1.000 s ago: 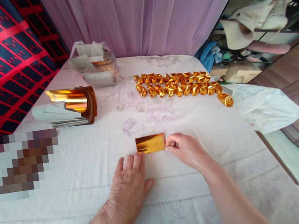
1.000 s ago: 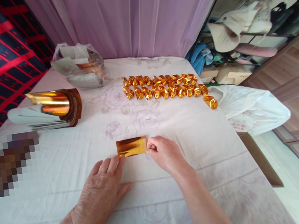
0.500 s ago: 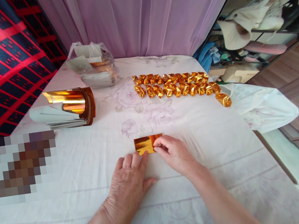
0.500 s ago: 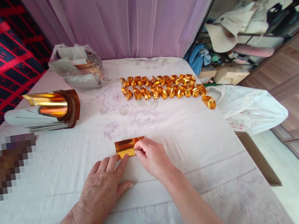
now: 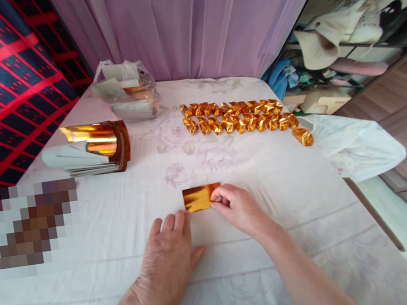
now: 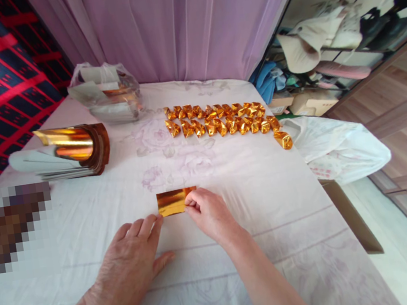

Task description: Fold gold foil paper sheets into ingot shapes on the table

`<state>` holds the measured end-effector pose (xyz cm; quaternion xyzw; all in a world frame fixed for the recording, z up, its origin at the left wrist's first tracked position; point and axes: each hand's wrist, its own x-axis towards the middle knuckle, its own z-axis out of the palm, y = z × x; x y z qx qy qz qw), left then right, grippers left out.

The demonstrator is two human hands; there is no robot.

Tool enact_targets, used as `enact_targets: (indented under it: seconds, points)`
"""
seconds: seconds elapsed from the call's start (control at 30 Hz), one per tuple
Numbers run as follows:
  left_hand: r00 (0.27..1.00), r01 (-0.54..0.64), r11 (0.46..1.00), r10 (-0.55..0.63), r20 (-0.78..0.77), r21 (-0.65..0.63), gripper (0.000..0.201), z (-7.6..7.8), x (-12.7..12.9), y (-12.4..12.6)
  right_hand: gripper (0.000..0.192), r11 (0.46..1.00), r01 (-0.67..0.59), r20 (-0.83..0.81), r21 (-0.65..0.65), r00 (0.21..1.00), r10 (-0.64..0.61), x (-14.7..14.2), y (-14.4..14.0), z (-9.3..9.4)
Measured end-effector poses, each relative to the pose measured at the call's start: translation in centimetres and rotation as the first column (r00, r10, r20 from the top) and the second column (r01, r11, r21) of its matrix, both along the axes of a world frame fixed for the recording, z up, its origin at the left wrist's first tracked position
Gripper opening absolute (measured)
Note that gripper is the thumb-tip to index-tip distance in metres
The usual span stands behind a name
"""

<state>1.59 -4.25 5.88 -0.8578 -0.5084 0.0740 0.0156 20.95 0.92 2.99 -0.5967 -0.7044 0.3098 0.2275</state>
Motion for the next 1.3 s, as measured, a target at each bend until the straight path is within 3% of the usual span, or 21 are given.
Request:
enact_targets:
  seconds: [0.13,0.23,0.37,0.5,0.83,0.9,1.03,1.3]
  points:
    - [0.998,-0.008,0.999,0.006,0.058,0.049,0.048,0.1,-0.9,0.7,0.01,0.999,-0.004,-0.088,-0.045,0.996,0.0,0.3,0.0,-0.3]
    - [0.988,0.011,0.996,-0.024,0.15,0.084,0.029,-0.4,-1.8,1.9,0.006,0.99,-0.035,-0.256,-0.135,0.967,0.0,1.2,0.2,-0.4]
    - [0.966,-0.032,0.986,-0.012,0.259,0.165,0.031,-1.8,-2.6,3.4,0.013,0.945,-0.109,-0.539,-0.308,0.839,-0.078,3.1,0.6,-0.1]
    - [0.93,-0.066,0.981,-0.006,0.367,0.185,0.038,-3.1,-2.8,4.1,0.018,0.932,-0.134,-0.706,-0.337,0.691,-0.156,4.5,0.8,0.0]
    - [0.804,-0.015,0.988,-0.08,0.589,0.154,0.005,-4.0,-2.9,4.4,0.016,0.928,-0.178,-0.855,-0.328,0.473,-0.212,5.6,1.0,-1.3]
    - [0.791,0.022,0.985,-0.123,0.6,0.173,0.009,-4.0,-2.9,4.5,0.016,0.929,-0.174,-0.868,-0.328,0.443,-0.224,5.7,1.0,-1.4]
    - [0.774,0.057,0.963,-0.21,0.598,0.263,0.02,-3.9,-2.8,4.4,0.019,0.931,-0.173,-0.883,-0.321,0.409,-0.228,5.7,1.0,-1.4]
    - [0.784,0.126,0.911,-0.334,0.523,0.392,0.02,-3.1,-2.7,4.3,0.022,0.937,-0.162,-0.888,-0.31,0.403,-0.224,5.7,1.0,-1.5]
